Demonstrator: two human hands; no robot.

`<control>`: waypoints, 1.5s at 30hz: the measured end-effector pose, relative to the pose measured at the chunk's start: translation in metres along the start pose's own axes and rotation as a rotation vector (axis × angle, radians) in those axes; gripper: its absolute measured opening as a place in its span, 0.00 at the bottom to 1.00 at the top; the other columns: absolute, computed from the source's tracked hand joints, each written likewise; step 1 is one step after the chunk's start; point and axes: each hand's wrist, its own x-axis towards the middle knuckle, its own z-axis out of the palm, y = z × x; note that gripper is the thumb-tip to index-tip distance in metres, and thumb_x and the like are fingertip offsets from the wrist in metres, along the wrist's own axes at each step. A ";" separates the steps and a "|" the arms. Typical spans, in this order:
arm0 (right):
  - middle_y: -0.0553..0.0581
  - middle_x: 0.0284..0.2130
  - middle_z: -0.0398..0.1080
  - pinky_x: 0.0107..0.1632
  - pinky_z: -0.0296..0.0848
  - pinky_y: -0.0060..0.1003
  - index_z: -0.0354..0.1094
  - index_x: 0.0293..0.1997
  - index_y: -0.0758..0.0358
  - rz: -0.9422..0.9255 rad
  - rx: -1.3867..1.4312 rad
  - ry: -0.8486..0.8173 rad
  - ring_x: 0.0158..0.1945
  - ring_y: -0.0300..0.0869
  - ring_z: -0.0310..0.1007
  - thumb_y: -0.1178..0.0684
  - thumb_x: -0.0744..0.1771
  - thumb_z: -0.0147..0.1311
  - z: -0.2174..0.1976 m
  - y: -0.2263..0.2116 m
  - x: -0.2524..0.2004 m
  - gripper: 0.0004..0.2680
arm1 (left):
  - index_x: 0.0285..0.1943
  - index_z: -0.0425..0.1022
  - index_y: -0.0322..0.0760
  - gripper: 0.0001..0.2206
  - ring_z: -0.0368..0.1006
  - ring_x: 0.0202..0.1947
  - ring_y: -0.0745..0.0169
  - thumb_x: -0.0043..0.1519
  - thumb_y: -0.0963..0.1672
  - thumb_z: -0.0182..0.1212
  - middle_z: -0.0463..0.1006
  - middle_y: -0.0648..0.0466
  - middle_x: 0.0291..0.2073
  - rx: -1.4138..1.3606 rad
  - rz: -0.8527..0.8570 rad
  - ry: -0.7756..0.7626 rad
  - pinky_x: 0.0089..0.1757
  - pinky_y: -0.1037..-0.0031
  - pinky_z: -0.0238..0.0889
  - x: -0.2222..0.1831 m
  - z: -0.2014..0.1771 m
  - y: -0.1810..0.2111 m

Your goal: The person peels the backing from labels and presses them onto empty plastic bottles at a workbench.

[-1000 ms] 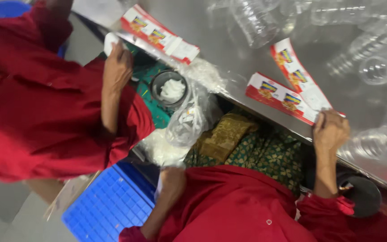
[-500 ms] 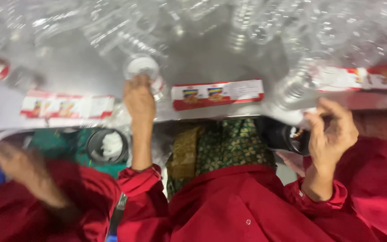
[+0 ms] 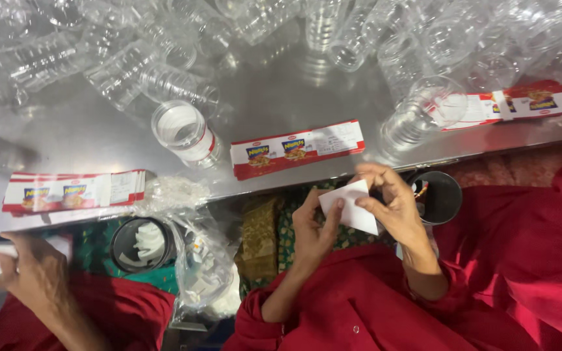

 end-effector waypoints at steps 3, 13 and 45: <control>0.53 0.36 0.77 0.42 0.72 0.28 0.73 0.48 0.73 0.172 0.114 0.077 0.38 0.33 0.73 0.66 0.67 0.58 0.000 0.034 -0.019 0.06 | 0.52 0.71 0.33 0.09 0.66 0.26 0.78 0.66 0.42 0.61 0.73 0.58 0.27 -0.158 -0.081 0.075 0.28 0.82 0.58 -0.006 -0.002 0.009; 0.52 0.34 0.75 0.39 0.70 0.27 0.75 0.43 0.70 0.039 -0.190 0.063 0.36 0.31 0.72 0.67 0.67 0.59 0.011 0.029 -0.019 0.04 | 0.49 0.75 0.37 0.13 0.73 0.47 0.45 0.56 0.41 0.65 0.77 0.42 0.47 0.719 0.643 0.235 0.46 0.61 0.65 -0.004 -0.024 0.048; 0.58 0.30 0.69 0.42 0.65 0.46 0.72 0.38 0.65 -0.291 -0.886 -0.421 0.38 0.53 0.70 0.62 0.64 0.57 0.075 0.008 -0.008 0.03 | 0.41 0.81 0.41 0.09 0.72 0.47 0.54 0.52 0.43 0.72 0.80 0.58 0.38 0.843 0.378 0.241 0.49 0.62 0.58 -0.043 -0.064 0.003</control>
